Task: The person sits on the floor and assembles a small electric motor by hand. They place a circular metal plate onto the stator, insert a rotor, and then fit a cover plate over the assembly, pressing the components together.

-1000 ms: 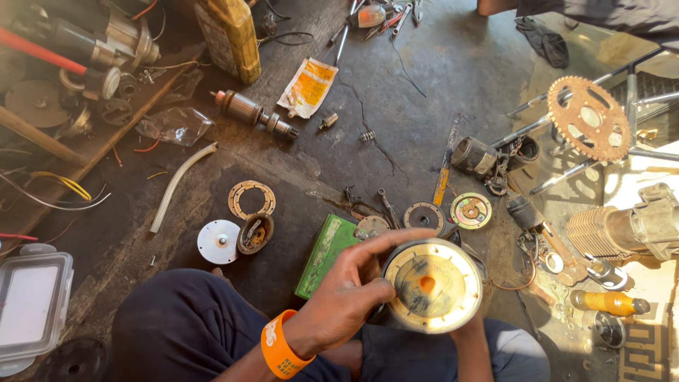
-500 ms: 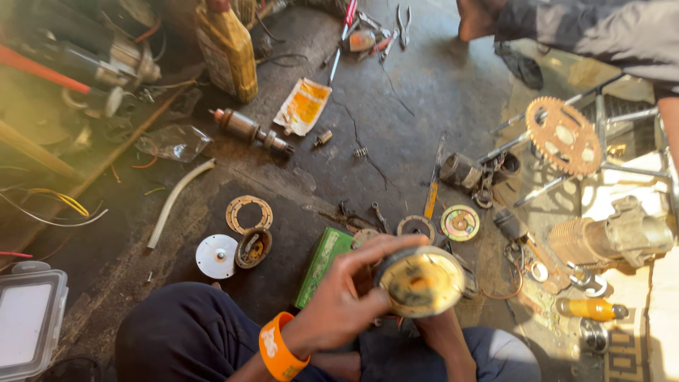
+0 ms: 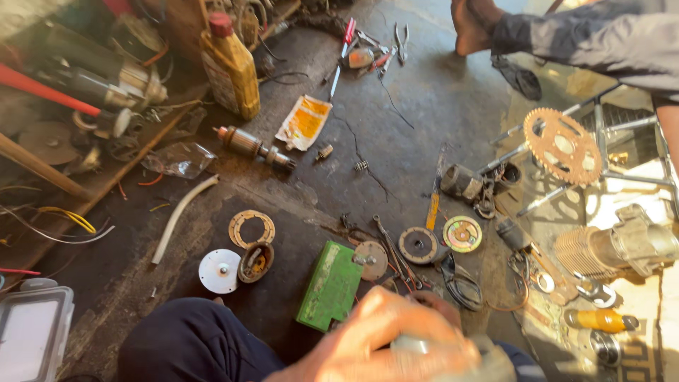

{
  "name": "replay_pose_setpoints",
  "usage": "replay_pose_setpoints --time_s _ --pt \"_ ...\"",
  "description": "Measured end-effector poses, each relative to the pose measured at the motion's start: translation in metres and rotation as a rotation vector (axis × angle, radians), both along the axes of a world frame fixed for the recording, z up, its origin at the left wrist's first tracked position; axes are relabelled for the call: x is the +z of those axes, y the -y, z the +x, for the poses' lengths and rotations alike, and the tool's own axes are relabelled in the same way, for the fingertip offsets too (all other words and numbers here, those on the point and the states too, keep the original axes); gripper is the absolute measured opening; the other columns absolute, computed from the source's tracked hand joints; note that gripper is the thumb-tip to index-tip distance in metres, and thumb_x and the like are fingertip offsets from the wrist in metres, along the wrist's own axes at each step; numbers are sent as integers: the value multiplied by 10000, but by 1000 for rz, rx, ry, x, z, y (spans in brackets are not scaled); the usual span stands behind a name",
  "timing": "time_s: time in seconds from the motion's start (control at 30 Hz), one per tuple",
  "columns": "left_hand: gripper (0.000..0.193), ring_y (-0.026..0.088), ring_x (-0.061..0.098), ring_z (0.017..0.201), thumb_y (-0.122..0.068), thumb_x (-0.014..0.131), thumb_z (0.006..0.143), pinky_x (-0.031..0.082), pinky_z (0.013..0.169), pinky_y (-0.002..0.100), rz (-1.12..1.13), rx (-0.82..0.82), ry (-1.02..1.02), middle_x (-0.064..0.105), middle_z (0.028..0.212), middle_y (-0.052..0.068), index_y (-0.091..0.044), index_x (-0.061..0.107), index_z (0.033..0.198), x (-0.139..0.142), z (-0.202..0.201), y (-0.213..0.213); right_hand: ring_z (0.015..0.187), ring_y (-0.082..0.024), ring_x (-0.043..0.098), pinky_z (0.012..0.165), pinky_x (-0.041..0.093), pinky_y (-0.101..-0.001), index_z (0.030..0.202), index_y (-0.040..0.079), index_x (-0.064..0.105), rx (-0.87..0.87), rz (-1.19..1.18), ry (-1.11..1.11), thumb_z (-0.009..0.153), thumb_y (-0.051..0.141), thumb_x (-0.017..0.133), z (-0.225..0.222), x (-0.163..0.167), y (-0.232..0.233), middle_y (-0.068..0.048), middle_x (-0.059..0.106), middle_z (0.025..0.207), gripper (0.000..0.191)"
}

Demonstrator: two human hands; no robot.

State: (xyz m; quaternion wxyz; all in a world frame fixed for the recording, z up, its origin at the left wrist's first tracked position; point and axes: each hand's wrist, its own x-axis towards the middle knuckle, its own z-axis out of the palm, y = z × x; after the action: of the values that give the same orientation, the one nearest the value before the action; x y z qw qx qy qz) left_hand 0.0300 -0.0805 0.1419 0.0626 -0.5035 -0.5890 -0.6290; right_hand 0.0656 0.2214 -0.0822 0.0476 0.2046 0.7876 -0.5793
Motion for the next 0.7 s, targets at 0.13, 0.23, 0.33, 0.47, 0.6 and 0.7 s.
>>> replay_pose_setpoints --time_s 0.13,0.23,0.33,0.47,0.6,0.7 --pt "598 338 559 1284 51 659 867 470 1122 423 -178 254 -54 564 1355 140 -69 559 1444 -27 -22 -3 764 -182 708 700 554 -328 1110 -5 729 57 315 43 940 238 645 -2 3 6 -133 758 873 308" --pt "709 362 526 1293 78 632 822 473 1122 440 -323 466 -86 524 1389 158 -64 507 1505 -50 -39 -6 732 -175 712 679 553 -320 1085 -5 745 90 367 54 934 236 657 -4 5 8 -129 768 834 297" --pt "709 380 517 1271 78 631 786 443 1108 458 -432 615 -135 530 1361 187 6 502 1479 -77 -55 -10 709 -170 703 667 550 -315 1065 -10 752 113 322 65 933 229 658 -5 4 9 -128 777 806 289" --pt "588 362 520 1301 45 646 746 414 1140 457 -665 550 -279 558 1322 173 20 559 1328 -112 -62 -21 729 -138 709 677 554 -296 1051 -13 751 152 244 1 921 219 657 -5 0 9 -109 785 826 282" --pt "543 376 521 1262 28 650 805 413 1093 460 -602 669 -271 565 1295 202 67 579 1342 -130 -69 -25 740 -131 701 676 556 -296 1044 -22 742 167 216 25 922 229 674 -4 -1 10 -108 779 826 288" --pt "514 366 537 1258 97 618 770 425 1101 447 -780 551 -139 600 1226 166 -5 629 1273 -132 -77 -18 752 -116 718 689 560 -284 1040 -22 739 166 209 30 915 231 678 -4 1 13 -95 780 822 289"
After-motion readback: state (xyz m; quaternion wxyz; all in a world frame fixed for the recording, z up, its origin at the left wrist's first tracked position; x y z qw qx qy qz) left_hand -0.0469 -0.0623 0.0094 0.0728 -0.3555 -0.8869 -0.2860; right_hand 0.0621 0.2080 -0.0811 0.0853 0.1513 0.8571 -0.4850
